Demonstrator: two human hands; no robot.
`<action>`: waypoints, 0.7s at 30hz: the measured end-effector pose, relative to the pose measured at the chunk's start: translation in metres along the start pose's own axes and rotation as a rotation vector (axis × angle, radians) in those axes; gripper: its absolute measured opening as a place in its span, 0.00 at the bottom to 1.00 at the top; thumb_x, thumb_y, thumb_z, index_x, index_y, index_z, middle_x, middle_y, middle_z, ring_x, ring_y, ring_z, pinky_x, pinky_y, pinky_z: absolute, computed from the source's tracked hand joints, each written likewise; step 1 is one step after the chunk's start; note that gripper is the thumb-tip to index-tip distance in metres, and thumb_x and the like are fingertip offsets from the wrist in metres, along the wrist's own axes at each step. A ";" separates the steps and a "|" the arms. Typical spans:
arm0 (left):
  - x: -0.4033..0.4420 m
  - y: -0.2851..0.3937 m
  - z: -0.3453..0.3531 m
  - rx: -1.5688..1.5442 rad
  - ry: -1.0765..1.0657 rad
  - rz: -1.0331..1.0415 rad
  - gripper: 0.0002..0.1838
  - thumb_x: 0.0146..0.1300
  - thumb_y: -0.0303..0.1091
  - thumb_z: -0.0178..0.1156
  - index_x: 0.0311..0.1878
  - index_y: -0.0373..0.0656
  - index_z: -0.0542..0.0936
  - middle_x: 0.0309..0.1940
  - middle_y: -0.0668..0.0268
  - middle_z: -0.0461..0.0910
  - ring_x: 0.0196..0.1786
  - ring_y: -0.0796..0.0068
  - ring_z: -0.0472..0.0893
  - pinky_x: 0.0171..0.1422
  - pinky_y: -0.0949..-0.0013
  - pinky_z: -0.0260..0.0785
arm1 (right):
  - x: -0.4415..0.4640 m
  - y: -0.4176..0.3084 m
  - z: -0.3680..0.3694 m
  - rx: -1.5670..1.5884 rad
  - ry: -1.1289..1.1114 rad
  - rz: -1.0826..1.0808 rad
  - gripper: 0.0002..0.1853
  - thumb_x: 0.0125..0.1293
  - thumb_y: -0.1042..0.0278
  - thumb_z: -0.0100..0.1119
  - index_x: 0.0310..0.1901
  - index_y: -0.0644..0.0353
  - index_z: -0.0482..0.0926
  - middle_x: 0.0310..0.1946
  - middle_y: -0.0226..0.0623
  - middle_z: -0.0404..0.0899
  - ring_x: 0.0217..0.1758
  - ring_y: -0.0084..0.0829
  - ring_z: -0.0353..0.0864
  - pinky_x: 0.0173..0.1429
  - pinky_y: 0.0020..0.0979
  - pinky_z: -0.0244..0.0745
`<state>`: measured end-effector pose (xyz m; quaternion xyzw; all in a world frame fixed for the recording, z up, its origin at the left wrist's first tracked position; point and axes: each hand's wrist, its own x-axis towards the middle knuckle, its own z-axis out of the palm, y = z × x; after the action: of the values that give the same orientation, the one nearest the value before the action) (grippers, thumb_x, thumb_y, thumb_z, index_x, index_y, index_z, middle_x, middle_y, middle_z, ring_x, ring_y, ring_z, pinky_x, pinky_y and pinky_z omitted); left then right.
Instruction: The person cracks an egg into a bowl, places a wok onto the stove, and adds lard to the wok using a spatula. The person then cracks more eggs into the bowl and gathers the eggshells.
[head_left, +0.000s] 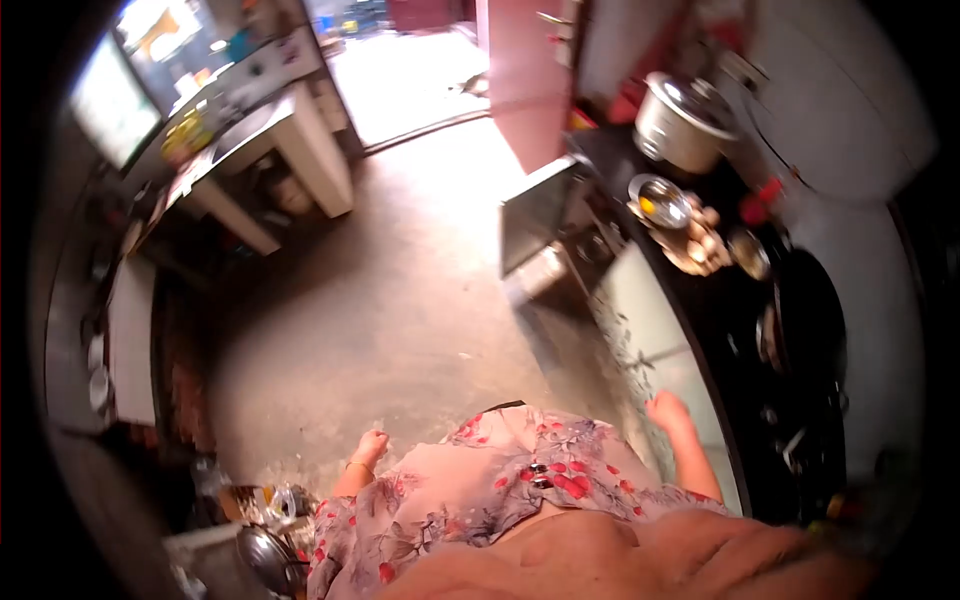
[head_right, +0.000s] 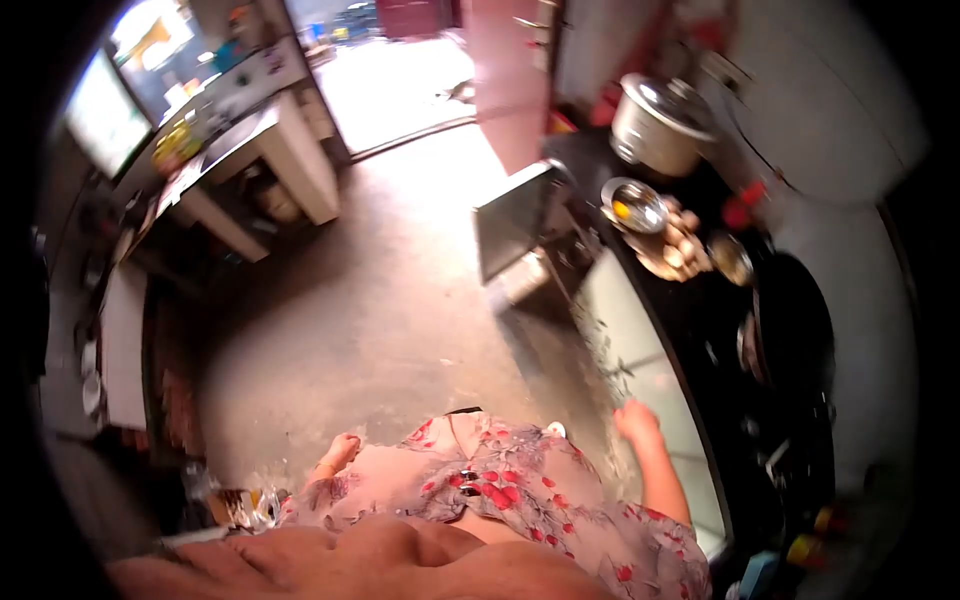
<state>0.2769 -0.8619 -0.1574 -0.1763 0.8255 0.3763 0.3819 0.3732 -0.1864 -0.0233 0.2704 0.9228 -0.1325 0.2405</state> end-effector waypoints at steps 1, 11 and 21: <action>-0.006 -0.004 -0.002 -0.179 0.090 -0.031 0.13 0.55 0.34 0.53 0.37 0.37 0.82 0.17 0.64 0.75 0.21 0.70 0.74 0.27 0.69 0.67 | 0.013 -0.025 0.017 -0.007 -0.046 -0.055 0.20 0.58 0.53 0.49 0.35 0.66 0.79 0.37 0.56 0.79 0.42 0.52 0.79 0.48 0.45 0.73; -0.020 -0.044 -0.043 -0.255 0.281 -0.059 0.16 0.54 0.37 0.52 0.41 0.39 0.82 0.26 0.57 0.81 0.32 0.67 0.80 0.38 0.66 0.72 | 0.172 -0.168 0.109 -0.225 -0.620 -0.377 0.22 0.49 0.50 0.56 0.30 0.66 0.81 0.32 0.56 0.79 0.39 0.47 0.82 0.42 0.39 0.75; 0.005 -0.113 -0.159 -0.630 0.465 -0.377 0.11 0.56 0.35 0.52 0.35 0.40 0.80 0.25 0.63 0.78 0.27 0.69 0.79 0.28 0.66 0.69 | 0.375 -0.441 0.089 -0.786 -0.434 -1.115 0.09 0.50 0.68 0.54 0.28 0.58 0.84 0.25 0.41 0.82 0.32 0.36 0.84 0.37 0.35 0.78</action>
<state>0.2595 -1.0558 -0.1486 -0.5118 0.6878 0.4838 0.1756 -0.1185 -0.4173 -0.2417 -0.3805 0.8344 0.0558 0.3949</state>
